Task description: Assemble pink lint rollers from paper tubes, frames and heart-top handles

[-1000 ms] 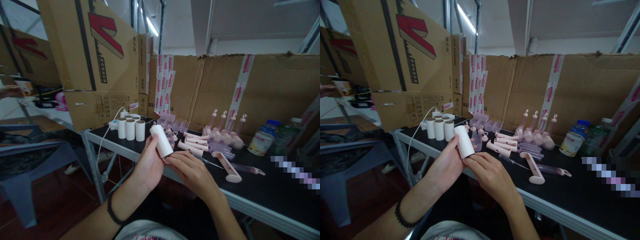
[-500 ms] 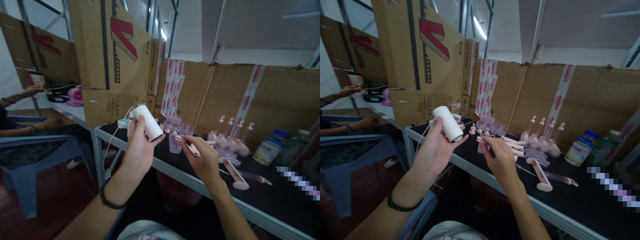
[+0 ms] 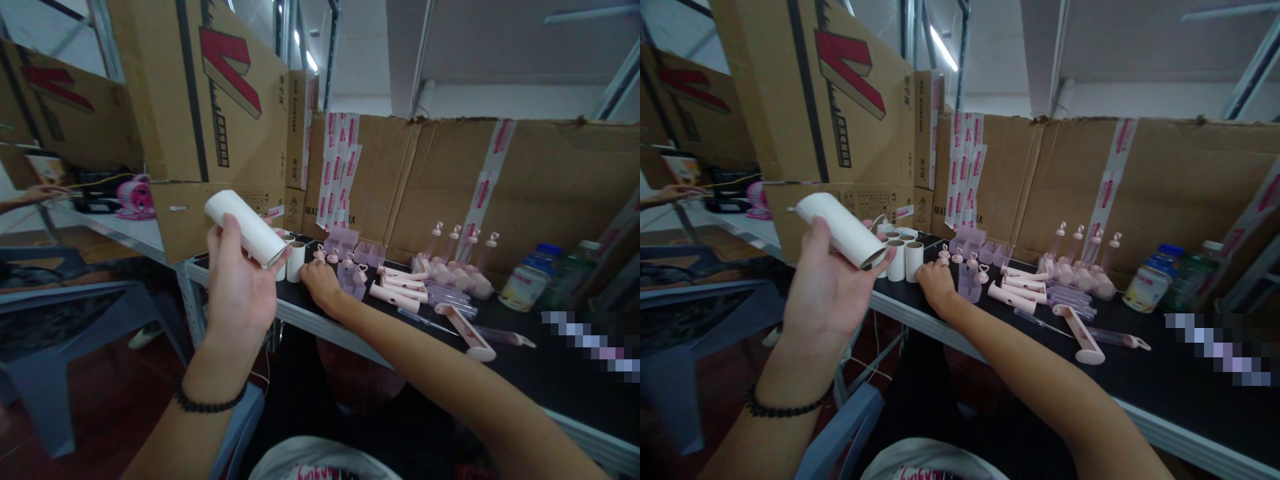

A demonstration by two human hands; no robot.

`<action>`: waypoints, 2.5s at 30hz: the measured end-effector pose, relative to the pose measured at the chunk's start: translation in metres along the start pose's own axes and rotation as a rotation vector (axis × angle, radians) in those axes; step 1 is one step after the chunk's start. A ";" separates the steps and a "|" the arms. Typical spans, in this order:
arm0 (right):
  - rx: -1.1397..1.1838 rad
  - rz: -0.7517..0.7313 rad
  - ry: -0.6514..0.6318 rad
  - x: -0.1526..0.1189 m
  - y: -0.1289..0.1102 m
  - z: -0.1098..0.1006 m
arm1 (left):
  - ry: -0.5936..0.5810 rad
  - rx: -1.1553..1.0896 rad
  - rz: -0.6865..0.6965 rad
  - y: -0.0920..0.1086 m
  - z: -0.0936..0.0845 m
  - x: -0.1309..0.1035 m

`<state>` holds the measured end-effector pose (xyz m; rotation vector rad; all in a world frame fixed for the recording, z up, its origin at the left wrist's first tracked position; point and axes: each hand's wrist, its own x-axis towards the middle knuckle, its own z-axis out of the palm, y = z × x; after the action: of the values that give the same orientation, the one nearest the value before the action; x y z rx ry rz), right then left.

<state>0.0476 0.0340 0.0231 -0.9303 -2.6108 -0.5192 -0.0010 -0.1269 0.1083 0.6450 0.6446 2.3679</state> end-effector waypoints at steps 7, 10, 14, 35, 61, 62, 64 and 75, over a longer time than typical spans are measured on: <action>0.030 0.084 -0.023 -0.006 0.007 0.000 | 0.010 -0.003 0.044 0.001 0.000 0.002; 0.051 0.080 -0.047 -0.009 0.012 -0.007 | -0.013 0.032 0.080 -0.002 -0.003 0.004; 0.064 0.059 -0.080 -0.002 0.024 -0.026 | -0.044 0.079 0.110 -0.007 -0.009 0.009; 0.169 -0.250 -0.485 0.068 0.071 0.000 | -0.064 0.110 0.094 -0.010 -0.012 0.016; 0.169 -0.202 -0.404 0.051 0.077 -0.029 | -0.086 0.257 0.324 -0.011 -0.012 0.036; 0.175 -0.191 -0.373 0.047 0.079 -0.036 | -0.103 0.313 0.348 -0.010 -0.016 0.042; 0.199 -0.166 -0.291 0.038 0.084 -0.048 | -0.177 0.436 0.327 -0.006 -0.026 0.054; 0.364 0.014 0.023 0.008 0.071 -0.069 | -0.409 1.079 0.076 -0.013 -0.067 0.087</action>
<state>0.1006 0.0595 0.1032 -0.8133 -2.5543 -0.0434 -0.0958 -0.0803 0.0749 1.5477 1.7083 1.6936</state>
